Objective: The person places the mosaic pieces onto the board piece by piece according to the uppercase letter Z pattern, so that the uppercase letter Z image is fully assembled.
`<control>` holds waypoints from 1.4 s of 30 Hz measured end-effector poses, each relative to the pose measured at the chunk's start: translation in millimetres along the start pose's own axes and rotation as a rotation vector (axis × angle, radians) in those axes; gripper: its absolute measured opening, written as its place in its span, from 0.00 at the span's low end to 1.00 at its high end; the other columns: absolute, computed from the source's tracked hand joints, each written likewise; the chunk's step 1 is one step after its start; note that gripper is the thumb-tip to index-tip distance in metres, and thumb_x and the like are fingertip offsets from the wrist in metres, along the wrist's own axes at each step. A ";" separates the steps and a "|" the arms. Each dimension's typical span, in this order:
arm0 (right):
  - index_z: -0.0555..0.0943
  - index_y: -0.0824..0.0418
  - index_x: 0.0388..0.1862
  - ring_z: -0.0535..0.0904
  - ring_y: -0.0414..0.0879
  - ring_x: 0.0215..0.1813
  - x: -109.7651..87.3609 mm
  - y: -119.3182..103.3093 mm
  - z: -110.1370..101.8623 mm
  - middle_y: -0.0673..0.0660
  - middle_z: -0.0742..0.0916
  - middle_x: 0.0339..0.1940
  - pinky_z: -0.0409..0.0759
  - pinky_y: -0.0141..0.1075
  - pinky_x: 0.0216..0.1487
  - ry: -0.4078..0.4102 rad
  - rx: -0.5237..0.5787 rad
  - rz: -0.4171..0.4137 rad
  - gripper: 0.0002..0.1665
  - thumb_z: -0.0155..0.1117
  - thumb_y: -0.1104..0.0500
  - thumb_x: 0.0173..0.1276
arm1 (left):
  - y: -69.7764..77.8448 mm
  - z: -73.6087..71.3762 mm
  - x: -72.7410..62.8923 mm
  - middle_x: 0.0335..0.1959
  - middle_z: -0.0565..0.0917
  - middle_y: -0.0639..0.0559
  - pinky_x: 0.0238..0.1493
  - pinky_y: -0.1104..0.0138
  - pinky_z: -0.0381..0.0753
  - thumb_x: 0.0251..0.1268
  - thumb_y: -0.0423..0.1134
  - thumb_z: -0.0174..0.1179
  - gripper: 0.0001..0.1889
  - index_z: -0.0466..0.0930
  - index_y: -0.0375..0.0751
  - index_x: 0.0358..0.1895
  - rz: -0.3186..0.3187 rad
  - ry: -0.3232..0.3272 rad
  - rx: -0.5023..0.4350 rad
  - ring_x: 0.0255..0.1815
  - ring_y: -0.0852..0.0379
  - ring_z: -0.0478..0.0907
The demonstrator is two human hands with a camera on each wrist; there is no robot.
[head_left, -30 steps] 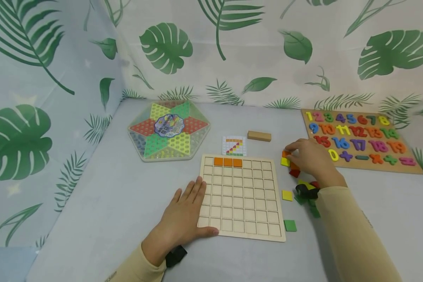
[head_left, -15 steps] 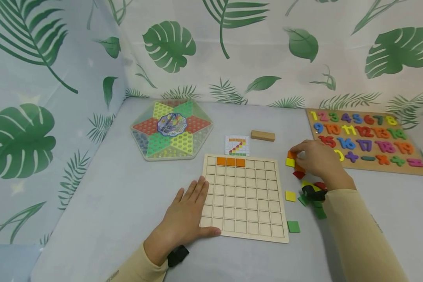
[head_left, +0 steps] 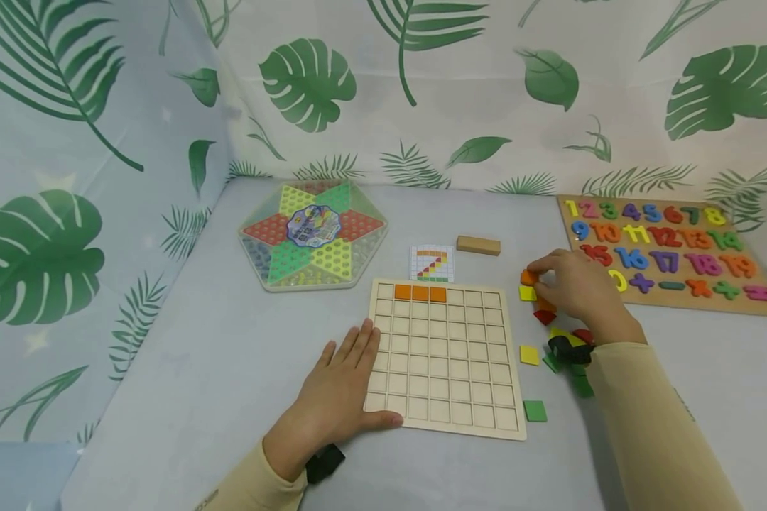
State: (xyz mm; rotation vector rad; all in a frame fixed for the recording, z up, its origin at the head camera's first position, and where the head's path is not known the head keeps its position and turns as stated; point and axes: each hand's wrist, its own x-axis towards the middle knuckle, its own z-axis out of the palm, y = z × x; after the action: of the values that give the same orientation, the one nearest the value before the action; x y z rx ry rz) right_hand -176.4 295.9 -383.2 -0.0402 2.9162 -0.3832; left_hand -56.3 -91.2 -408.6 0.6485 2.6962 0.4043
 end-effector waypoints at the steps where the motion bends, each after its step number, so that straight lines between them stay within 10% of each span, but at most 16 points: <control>1: 0.84 0.64 0.62 0.76 0.69 0.61 0.1 -1.6 -0.4 0.70 0.82 0.63 0.79 0.62 0.54 0.011 0.008 -0.016 0.23 0.66 0.58 0.70 | -0.1 0.0 0.1 0.88 0.41 0.44 0.84 0.42 0.54 0.57 0.76 0.64 0.66 0.42 0.38 0.86 -0.001 0.002 0.001 0.89 0.44 0.44; 20: 0.90 0.61 0.54 0.82 0.60 0.58 -1.2 -76.0 12.9 0.60 0.90 0.53 0.79 0.58 0.63 -0.008 0.061 -0.308 0.17 0.74 0.61 0.67 | -1.4 1.1 -0.8 0.88 0.41 0.44 0.84 0.41 0.54 0.57 0.75 0.64 0.66 0.42 0.38 0.85 -0.014 -0.010 -0.018 0.89 0.43 0.44; 42: 0.91 0.60 0.52 0.84 0.58 0.55 3.5 -94.4 24.5 0.59 0.91 0.51 0.80 0.57 0.62 -0.018 0.013 -0.374 0.15 0.74 0.61 0.66 | -1.0 1.3 1.9 0.88 0.40 0.46 0.84 0.42 0.53 0.56 0.77 0.64 0.67 0.40 0.39 0.86 -0.014 -0.003 0.017 0.89 0.44 0.43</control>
State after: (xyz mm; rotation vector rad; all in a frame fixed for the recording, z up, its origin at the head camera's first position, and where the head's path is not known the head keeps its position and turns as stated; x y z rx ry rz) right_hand -174.8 198.4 -382.7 -0.5891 2.8811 -0.4539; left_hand -57.9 -90.9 -410.7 0.6337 2.7021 0.3773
